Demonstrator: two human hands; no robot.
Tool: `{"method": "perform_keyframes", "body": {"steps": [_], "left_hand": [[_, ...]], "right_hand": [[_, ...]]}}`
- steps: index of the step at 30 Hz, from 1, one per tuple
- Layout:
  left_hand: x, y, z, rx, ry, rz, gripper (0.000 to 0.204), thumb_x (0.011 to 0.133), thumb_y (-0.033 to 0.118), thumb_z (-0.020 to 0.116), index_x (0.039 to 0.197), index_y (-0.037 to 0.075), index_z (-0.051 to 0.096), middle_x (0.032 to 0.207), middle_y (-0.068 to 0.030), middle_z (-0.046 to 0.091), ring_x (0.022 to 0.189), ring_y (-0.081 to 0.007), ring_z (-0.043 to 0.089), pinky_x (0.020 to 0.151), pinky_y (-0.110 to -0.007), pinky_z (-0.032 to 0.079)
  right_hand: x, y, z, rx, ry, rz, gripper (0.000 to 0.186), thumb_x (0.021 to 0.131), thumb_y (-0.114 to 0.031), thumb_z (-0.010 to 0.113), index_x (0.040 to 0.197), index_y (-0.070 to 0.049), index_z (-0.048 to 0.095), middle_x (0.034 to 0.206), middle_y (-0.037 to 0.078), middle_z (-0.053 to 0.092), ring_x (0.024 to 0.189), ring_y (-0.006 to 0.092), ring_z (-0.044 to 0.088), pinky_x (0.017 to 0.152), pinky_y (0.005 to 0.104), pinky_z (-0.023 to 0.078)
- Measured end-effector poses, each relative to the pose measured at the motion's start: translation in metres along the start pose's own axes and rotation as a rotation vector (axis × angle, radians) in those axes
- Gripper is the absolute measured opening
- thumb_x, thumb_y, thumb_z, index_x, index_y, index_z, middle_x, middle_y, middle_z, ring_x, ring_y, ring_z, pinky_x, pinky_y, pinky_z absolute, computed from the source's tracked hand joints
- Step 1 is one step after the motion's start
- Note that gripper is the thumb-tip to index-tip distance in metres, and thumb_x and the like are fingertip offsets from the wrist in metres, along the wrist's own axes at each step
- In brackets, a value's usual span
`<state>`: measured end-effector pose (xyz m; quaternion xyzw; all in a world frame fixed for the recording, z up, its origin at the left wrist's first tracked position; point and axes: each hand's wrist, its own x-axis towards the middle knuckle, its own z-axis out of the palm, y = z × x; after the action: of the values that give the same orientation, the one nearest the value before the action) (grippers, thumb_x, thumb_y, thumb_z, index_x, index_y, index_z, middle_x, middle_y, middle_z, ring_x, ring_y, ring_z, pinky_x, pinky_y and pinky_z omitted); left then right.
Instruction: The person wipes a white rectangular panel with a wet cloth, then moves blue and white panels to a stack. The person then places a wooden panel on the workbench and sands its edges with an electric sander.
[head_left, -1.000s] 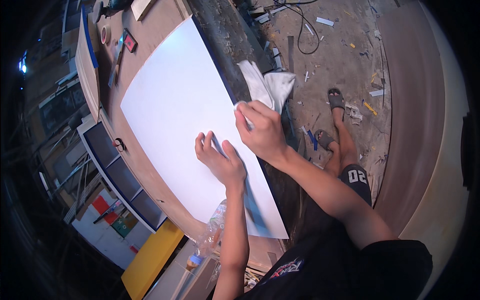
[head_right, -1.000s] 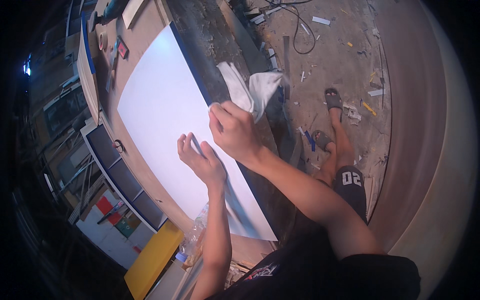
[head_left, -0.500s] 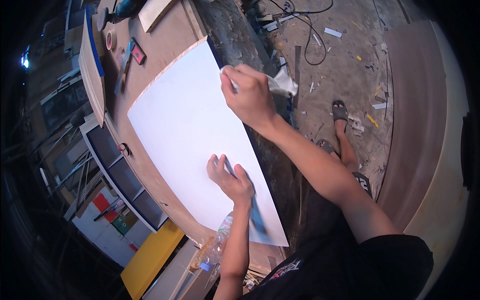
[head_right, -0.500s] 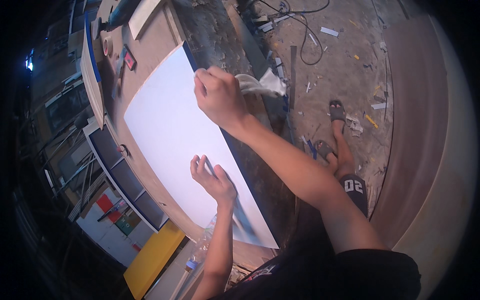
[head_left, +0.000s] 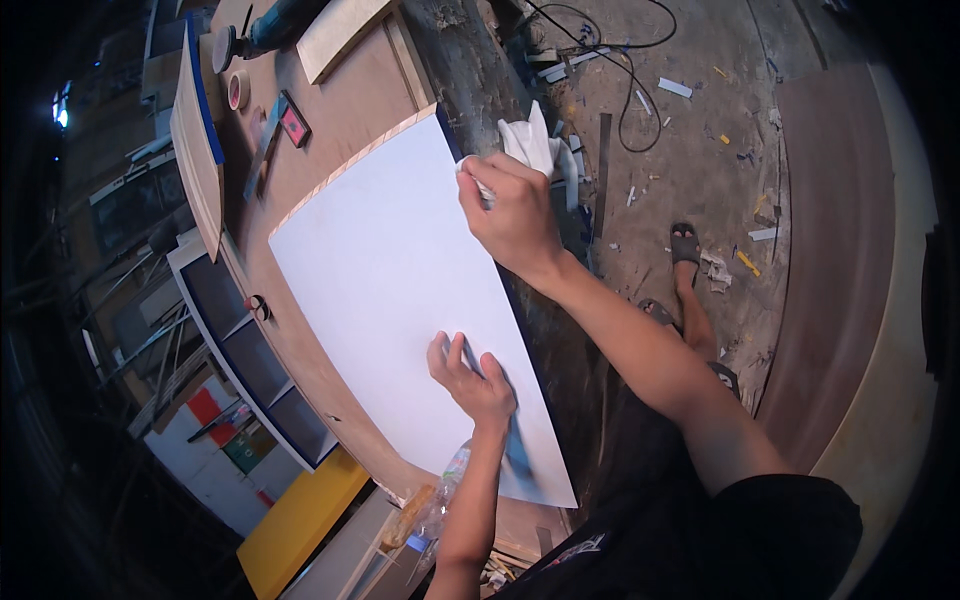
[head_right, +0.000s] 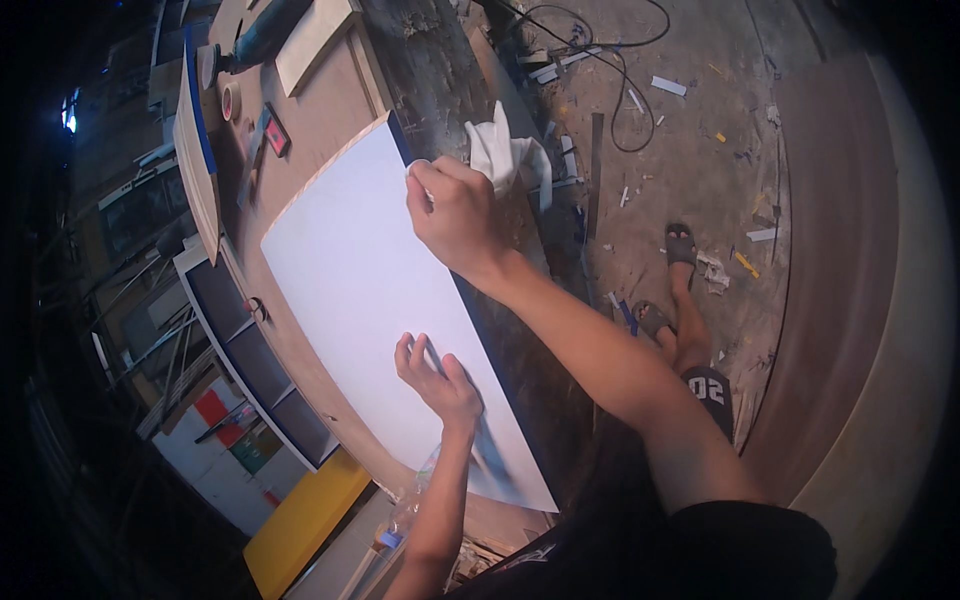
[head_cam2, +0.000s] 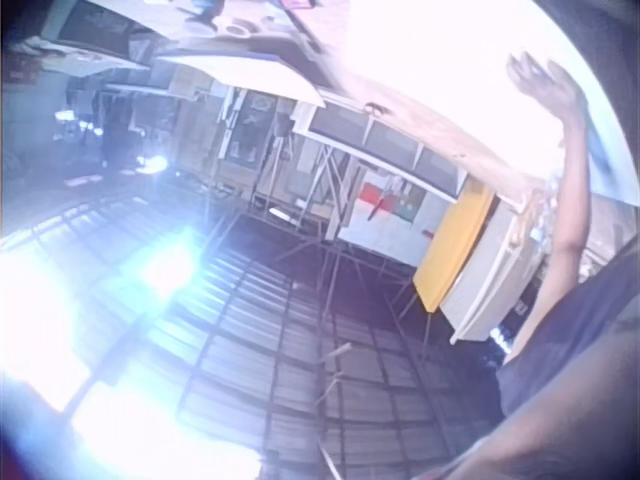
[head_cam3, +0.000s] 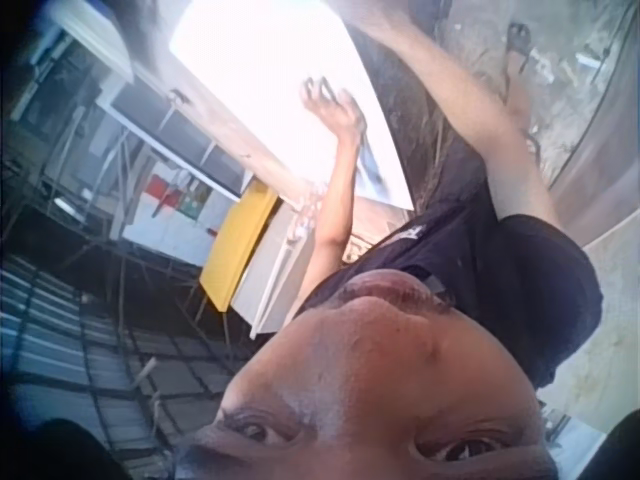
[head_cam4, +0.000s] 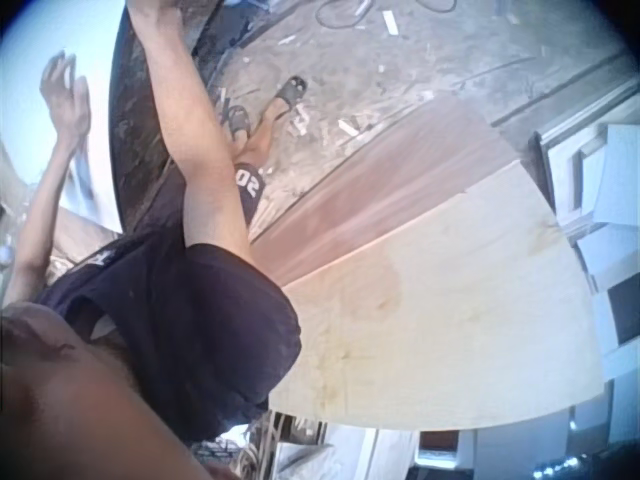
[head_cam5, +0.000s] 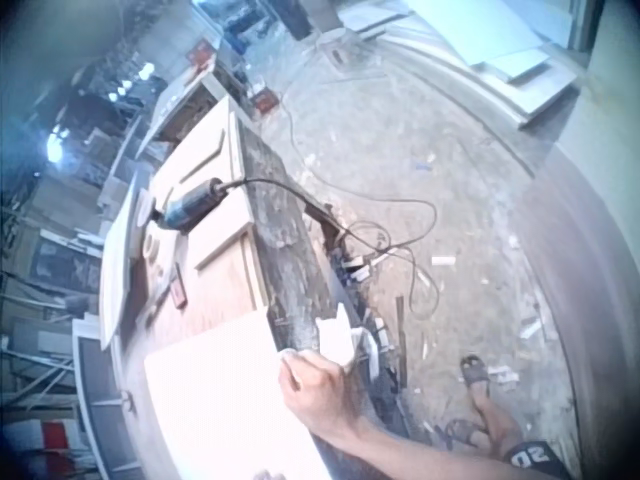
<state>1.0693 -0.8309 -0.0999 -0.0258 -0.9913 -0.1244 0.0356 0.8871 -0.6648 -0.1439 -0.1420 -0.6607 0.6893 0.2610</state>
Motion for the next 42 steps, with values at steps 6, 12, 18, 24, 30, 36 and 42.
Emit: {"method": "perform_keyframes", "body": {"steps": [6, 12, 18, 24, 30, 36, 42], "left_hand": [[0.003, 0.002, 0.0, -0.011, -0.007, 0.012, 0.044, 0.099, 0.027, 0.05, 0.135, 0.001, 0.045, 0.145, -0.0236, 0.035, 0.136, -0.04, 0.034, 0.113, -0.05, 0.028], [0.002, 0.001, 0.001, 0.018, 0.002, 0.043, 0.047, 0.1, 0.032, 0.051, 0.136, 0.003, 0.044, 0.144, -0.025, 0.037, 0.134, -0.0419, 0.036, 0.111, -0.051, 0.031], [-0.008, -0.005, 0.0, 0.016, 0.005, -0.003, 0.046, 0.1, 0.03, 0.05, 0.136, 0.002, 0.044, 0.145, -0.0245, 0.036, 0.137, -0.0404, 0.033, 0.113, -0.051, 0.028], [0.001, 0.003, 0.0, 0.009, -0.01, 0.027, 0.044, 0.1, 0.027, 0.048, 0.134, -0.001, 0.044, 0.145, -0.0237, 0.036, 0.137, -0.0391, 0.032, 0.114, -0.049, 0.025], [-0.003, -0.001, 0.002, 0.01, 0.042, 0.06, 0.045, 0.098, 0.027, 0.051, 0.132, -0.003, 0.046, 0.141, -0.0238, 0.039, 0.133, -0.0408, 0.035, 0.112, -0.049, 0.028], [-0.007, 0.0, 0.004, 0.005, 0.08, 0.076, 0.042, 0.098, 0.026, 0.053, 0.132, 0.001, 0.048, 0.141, -0.0219, 0.041, 0.134, -0.0393, 0.037, 0.11, -0.05, 0.033], [-0.008, -0.004, 0.008, 0.05, 0.118, 0.12, 0.041, 0.1, 0.03, 0.051, 0.132, 0.005, 0.048, 0.141, -0.0167, 0.042, 0.136, -0.035, 0.037, 0.11, -0.048, 0.036]], "right_hand": [[0.045, 0.012, 0.009, -0.112, -0.03, -0.036, 0.008, 0.086, -0.005, 0.065, 0.079, 0.0, 0.064, 0.072, 0.018, 0.06, 0.069, 0.0371, 0.063, 0.063, 0.0449, 0.049], [0.065, 0.013, 0.01, -0.136, -0.013, -0.082, 0.009, 0.086, -0.004, 0.064, 0.078, 0.001, 0.063, 0.07, 0.019, 0.06, 0.068, 0.0374, 0.063, 0.063, 0.0457, 0.049], [0.025, 0.005, 0.005, -0.053, -0.075, 0.011, 0.016, 0.086, -0.01, 0.062, 0.074, 0.0, 0.066, 0.074, 0.022, 0.064, 0.074, 0.0416, 0.065, 0.068, 0.0481, 0.053], [0.055, 0.019, 0.011, -0.096, 0.058, -0.104, 0.019, 0.086, -0.013, 0.065, 0.077, 0.003, 0.068, 0.069, 0.022, 0.063, 0.067, 0.0397, 0.065, 0.064, 0.0459, 0.051], [-0.056, -0.011, -0.034, -0.126, -0.095, 0.002, 0.012, 0.088, -0.009, 0.065, 0.091, 0.001, 0.07, 0.074, 0.019, 0.063, 0.071, 0.0378, 0.065, 0.062, 0.043, 0.049], [-0.18, -0.042, -0.082, -0.08, -0.13, 0.091, 0.008, 0.086, -0.001, 0.068, 0.093, 0.004, 0.068, 0.076, 0.017, 0.063, 0.07, 0.0337, 0.065, 0.061, 0.0387, 0.049], [-0.295, -0.071, -0.124, -0.059, -0.138, 0.135, 0.006, 0.086, 0.001, 0.067, 0.09, 0.0, 0.063, 0.076, 0.013, 0.059, 0.066, 0.0326, 0.062, 0.059, 0.0399, 0.048]]}}
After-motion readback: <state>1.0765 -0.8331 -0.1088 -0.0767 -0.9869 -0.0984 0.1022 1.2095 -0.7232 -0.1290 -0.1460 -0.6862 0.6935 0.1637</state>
